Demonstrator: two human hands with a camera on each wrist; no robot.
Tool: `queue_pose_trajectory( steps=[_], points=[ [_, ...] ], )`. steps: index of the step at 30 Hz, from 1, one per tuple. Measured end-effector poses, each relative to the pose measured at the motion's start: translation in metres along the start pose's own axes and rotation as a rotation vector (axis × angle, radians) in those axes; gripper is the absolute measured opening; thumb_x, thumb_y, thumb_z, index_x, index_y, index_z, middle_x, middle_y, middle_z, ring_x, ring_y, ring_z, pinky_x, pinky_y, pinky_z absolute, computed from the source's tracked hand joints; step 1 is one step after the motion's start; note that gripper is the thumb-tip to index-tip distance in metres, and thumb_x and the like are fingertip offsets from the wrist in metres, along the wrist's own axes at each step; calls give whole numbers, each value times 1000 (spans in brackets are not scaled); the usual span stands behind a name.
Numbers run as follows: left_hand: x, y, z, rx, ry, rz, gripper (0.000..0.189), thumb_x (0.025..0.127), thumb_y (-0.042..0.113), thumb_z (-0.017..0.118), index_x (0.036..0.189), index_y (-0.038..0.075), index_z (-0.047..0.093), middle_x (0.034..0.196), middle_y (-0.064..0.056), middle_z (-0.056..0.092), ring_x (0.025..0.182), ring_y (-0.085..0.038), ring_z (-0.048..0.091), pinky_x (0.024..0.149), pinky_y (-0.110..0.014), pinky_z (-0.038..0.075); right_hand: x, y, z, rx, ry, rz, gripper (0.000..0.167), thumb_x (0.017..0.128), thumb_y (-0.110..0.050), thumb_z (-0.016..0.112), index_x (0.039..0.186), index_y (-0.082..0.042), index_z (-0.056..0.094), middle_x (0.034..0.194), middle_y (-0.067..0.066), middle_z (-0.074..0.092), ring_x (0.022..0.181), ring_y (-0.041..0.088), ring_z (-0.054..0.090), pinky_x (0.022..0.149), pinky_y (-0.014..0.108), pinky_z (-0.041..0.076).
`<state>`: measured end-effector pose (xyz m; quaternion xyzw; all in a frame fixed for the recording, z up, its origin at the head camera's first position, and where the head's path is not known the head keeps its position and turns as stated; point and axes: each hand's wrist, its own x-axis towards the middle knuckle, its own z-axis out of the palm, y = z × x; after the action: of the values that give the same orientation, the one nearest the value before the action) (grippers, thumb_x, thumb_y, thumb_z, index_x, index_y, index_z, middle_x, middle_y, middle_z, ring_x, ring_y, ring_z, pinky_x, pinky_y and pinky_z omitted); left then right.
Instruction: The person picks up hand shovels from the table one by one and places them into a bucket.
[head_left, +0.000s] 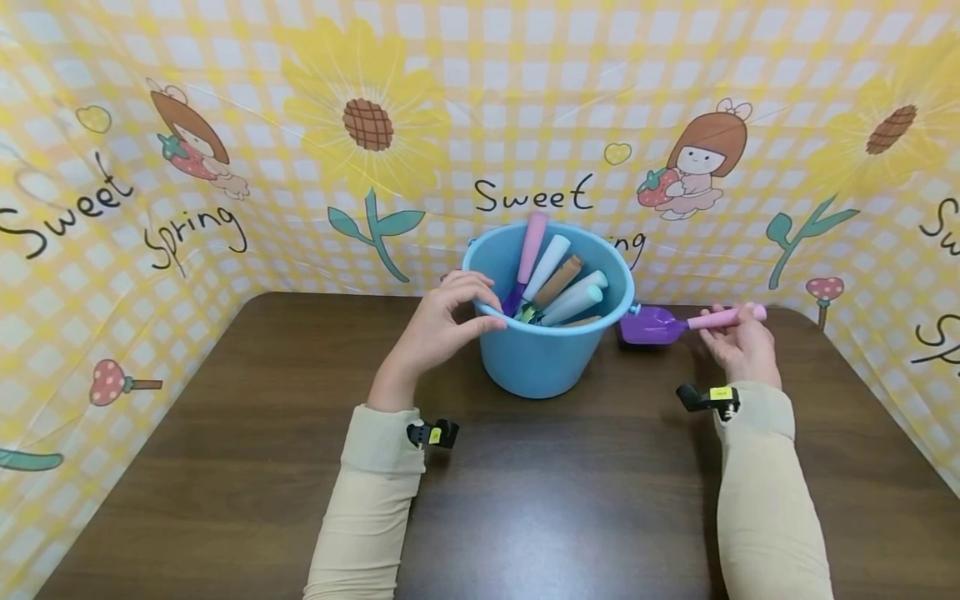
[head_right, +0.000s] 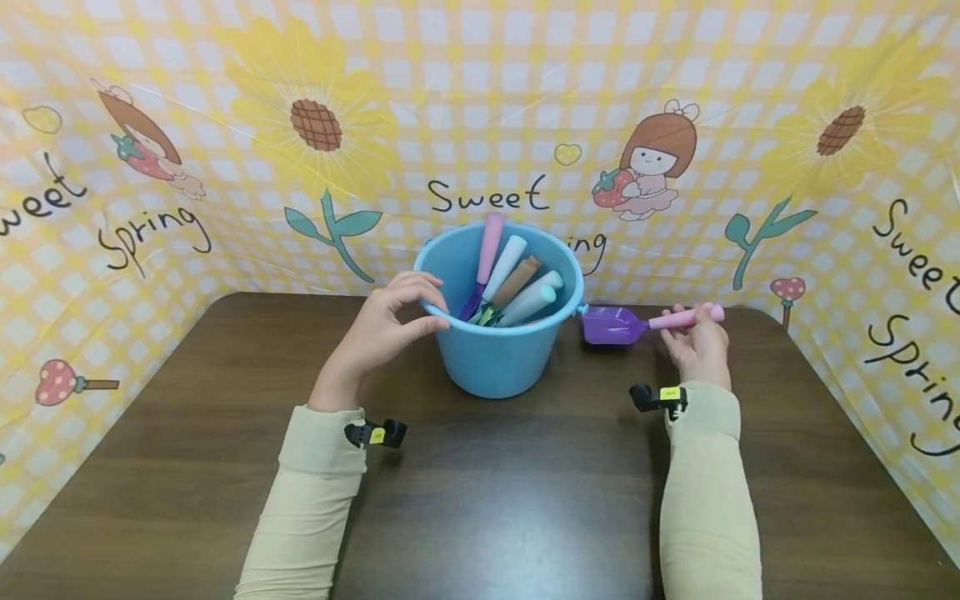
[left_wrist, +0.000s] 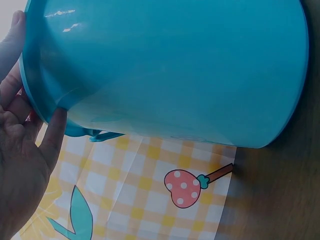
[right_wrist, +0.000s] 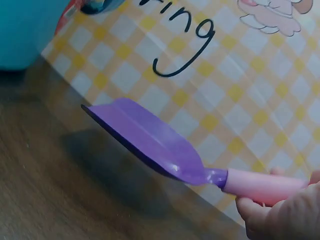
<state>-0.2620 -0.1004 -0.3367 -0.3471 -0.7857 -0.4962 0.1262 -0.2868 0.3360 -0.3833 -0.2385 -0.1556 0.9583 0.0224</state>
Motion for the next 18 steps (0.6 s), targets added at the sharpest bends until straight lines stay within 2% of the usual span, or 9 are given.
queue_pose_trajectory(
  steps=[4, 7, 10, 14, 18],
  points=[
    [0, 0, 0, 2, 2, 3, 11, 83, 12, 80, 89, 8, 72, 100, -7, 72, 121, -20, 51, 111, -46, 37, -5, 2, 1, 55, 25, -47, 22, 105, -24, 43, 124, -34, 44, 114, 6, 48, 114, 21, 49, 122, 32, 20],
    [0, 1, 0, -3, 5, 8, 11, 83, 11, 80, 89, 7, 72, 100, -7, 72, 122, -21, 51, 111, -46, 38, -8, 2, 2, 108, 46, -72, 17, 106, -23, 40, 120, -32, 45, 114, 4, 47, 113, 18, 48, 119, 32, 26],
    [0, 1, -1, -10, 6, 9, 11, 83, 11, 80, 89, 7, 72, 100, -8, 72, 122, -21, 51, 111, -47, 38, -9, 2, 4, 140, 35, -85, 15, 106, -25, 37, 118, -30, 43, 112, 3, 45, 113, 17, 47, 116, 32, 28],
    [-1, 1, -2, -13, 9, 0, 11, 83, 10, 80, 90, 7, 72, 103, -11, 71, 122, -21, 51, 111, -47, 38, -10, 5, 8, 122, 18, -104, 28, 106, -25, 35, 129, -40, 38, 109, 3, 44, 109, 17, 47, 113, 31, 29],
    [-1, 0, -2, -13, 13, -3, 10, 83, 10, 80, 90, 7, 72, 104, -10, 71, 122, -21, 51, 110, -47, 38, -12, 8, 12, 107, 4, -122, 31, 106, -25, 34, 130, -45, 35, 103, 5, 44, 101, 19, 47, 110, 31, 32]
  ],
)
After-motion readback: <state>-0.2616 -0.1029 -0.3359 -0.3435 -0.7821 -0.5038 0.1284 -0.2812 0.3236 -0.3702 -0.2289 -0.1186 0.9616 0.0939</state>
